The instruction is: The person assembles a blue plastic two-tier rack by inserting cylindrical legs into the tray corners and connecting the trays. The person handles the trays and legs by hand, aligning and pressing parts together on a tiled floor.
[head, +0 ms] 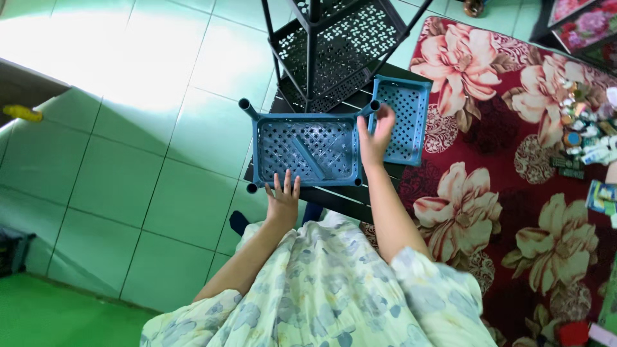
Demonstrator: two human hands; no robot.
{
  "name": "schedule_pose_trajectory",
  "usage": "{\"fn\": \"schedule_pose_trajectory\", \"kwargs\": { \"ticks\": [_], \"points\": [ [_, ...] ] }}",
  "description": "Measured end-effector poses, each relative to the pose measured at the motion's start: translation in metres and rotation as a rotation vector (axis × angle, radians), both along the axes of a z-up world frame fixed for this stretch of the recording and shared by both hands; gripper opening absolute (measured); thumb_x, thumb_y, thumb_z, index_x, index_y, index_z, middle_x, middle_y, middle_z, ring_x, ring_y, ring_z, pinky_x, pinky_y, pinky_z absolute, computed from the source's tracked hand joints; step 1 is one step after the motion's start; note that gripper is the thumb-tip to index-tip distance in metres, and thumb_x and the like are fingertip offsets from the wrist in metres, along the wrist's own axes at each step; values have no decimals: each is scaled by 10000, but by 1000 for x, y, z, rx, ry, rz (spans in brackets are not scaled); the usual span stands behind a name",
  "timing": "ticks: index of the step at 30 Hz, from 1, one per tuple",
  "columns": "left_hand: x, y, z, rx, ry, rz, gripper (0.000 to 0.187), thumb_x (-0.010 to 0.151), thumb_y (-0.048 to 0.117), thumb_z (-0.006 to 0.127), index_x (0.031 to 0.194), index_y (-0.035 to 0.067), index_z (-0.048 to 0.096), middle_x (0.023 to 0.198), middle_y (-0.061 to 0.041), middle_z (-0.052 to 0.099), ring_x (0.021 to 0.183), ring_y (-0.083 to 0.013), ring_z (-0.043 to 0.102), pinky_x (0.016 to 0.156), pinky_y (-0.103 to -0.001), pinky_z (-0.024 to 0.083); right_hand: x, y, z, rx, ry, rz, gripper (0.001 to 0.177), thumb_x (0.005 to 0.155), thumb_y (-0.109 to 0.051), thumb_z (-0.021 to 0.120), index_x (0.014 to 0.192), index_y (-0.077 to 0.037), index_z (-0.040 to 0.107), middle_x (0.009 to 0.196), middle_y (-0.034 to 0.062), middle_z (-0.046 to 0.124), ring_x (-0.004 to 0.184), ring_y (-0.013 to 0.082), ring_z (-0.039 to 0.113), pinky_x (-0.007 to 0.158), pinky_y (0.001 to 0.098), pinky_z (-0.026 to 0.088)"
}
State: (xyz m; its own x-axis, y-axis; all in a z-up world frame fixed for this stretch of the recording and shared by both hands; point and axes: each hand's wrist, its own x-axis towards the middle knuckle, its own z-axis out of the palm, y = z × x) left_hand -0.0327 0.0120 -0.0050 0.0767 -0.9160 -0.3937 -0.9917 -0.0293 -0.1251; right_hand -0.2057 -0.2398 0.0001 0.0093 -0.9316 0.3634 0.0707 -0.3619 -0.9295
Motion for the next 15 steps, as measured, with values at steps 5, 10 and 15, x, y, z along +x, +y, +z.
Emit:
{"fn": "schedule_pose_trajectory", "kwargs": {
  "ticks": [5,10,15],
  "points": [
    [3,-4,19,39,18,-12,944,856,267,664,1638,94,164,1689,-224,76,1501,-518,151,1120,-722,240,34,-40,5,230,32,-213,156,1023,-152,687,987,-59,567,953,38,603,770,119,515,677,277,405],
    [1,-10,44,210,87,28,1164,790,390,788,1641,89,53,1695,-211,-19,1529,-511,75,1152,-695,229,24,-53,2,294,-18,-75,290,1029,-215,638,802,-78,520,687,-22,561,606,52,512,557,213,411],
    [2,-16,54,228,71,22,1214,774,416,814,1641,82,33,1701,-207,-37,1526,-510,61,1154,-690,237,11,-61,1,227,32,78,315,1054,-215,655,813,-65,518,705,-15,557,627,70,507,583,242,412]
  ]
}}
